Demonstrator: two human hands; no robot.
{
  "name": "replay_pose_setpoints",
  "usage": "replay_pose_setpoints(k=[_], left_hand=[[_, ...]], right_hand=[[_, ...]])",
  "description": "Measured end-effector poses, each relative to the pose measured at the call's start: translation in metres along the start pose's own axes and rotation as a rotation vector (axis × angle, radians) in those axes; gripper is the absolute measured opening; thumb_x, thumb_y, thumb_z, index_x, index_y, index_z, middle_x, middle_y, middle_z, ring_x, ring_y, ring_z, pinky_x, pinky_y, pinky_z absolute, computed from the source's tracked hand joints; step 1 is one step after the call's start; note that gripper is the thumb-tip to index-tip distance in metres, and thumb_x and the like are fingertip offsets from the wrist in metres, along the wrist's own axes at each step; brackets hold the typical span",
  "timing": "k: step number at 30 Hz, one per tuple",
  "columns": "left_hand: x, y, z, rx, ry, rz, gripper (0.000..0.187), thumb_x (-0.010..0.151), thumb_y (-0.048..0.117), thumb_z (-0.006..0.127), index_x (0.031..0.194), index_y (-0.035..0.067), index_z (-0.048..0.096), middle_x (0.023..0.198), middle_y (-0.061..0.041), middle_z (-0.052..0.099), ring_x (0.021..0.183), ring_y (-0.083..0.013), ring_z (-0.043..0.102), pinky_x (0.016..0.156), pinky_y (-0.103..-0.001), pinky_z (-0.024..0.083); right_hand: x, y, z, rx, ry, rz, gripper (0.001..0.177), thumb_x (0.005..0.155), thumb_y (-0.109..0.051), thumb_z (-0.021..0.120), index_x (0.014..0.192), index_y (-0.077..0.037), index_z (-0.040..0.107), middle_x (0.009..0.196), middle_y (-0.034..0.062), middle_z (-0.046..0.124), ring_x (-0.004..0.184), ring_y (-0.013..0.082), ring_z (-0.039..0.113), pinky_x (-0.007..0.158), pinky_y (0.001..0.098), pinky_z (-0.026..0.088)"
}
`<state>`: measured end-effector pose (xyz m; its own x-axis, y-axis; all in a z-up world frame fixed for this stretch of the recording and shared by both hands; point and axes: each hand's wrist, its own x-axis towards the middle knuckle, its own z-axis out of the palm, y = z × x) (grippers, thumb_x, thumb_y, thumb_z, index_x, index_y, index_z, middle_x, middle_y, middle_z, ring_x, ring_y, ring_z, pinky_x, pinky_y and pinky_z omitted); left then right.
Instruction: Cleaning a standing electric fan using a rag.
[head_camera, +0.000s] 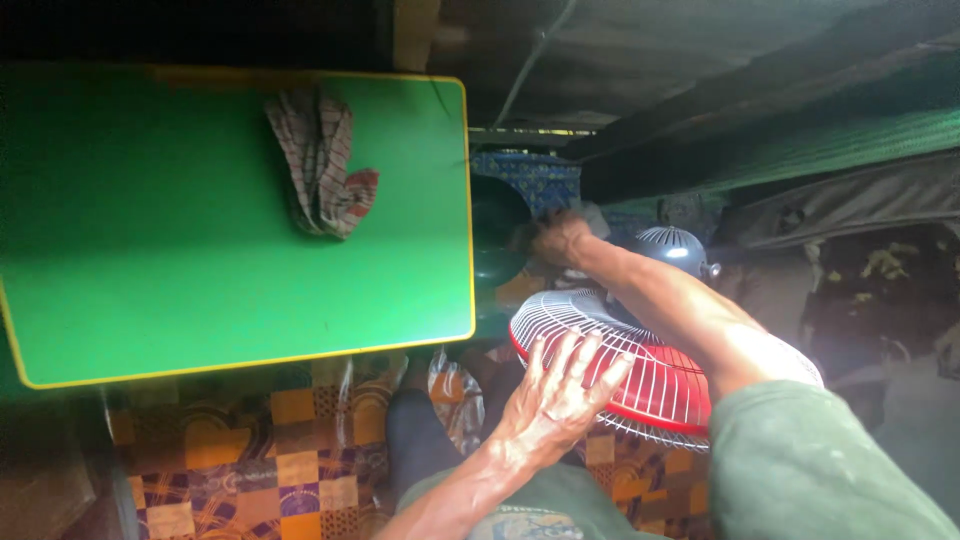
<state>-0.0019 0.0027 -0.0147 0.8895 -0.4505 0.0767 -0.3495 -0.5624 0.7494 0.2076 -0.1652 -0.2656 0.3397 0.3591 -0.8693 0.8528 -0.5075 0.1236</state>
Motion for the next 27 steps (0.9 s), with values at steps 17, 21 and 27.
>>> replay_pose_setpoints(k=[17, 21, 27], left_hand=[[0.006, -0.011, -0.027, -0.145, -0.017, 0.064, 0.097, 0.063, 0.020, 0.091, 0.147, 0.011, 0.044, 0.146, -0.024, 0.047, 0.137, -0.0440, 0.043, 0.109, -0.062, 0.035], [0.011, -0.008, -0.029, -0.149, -0.019, 0.056, 0.096, 0.061, 0.017, 0.090, 0.146, 0.009, 0.046, 0.142, -0.023, 0.049, 0.137, -0.0439, 0.043, 0.110, -0.060, 0.034], [0.004, -0.008, -0.021, -0.119, -0.018, 0.068, 0.090, 0.065, 0.016, 0.089, 0.143, 0.003, 0.045, 0.141, -0.026, 0.048, 0.136, -0.0454, 0.044, 0.113, -0.061, 0.033]], right_hand=[[-0.385, 0.047, -0.163, 0.517, 0.536, 0.266, 0.055, 0.081, -0.014, 0.069, 0.134, -0.026, 0.063, 0.112, 0.0125, 0.062, 0.093, 0.0359, 0.068, 0.077, 0.0476, 0.058], [-0.369, 0.032, -0.115, 0.572, 0.302, 0.352, 0.048, 0.085, -0.029, 0.071, 0.132, -0.035, 0.064, 0.120, 0.0086, 0.064, 0.102, 0.0316, 0.070, 0.082, 0.0453, 0.060], [-0.325, -0.001, -0.170, 0.612, 0.270, 0.283, 0.047, 0.081, -0.035, 0.076, 0.126, -0.027, 0.064, 0.131, 0.0125, 0.057, 0.108, 0.0344, 0.064, 0.083, 0.0500, 0.056]])
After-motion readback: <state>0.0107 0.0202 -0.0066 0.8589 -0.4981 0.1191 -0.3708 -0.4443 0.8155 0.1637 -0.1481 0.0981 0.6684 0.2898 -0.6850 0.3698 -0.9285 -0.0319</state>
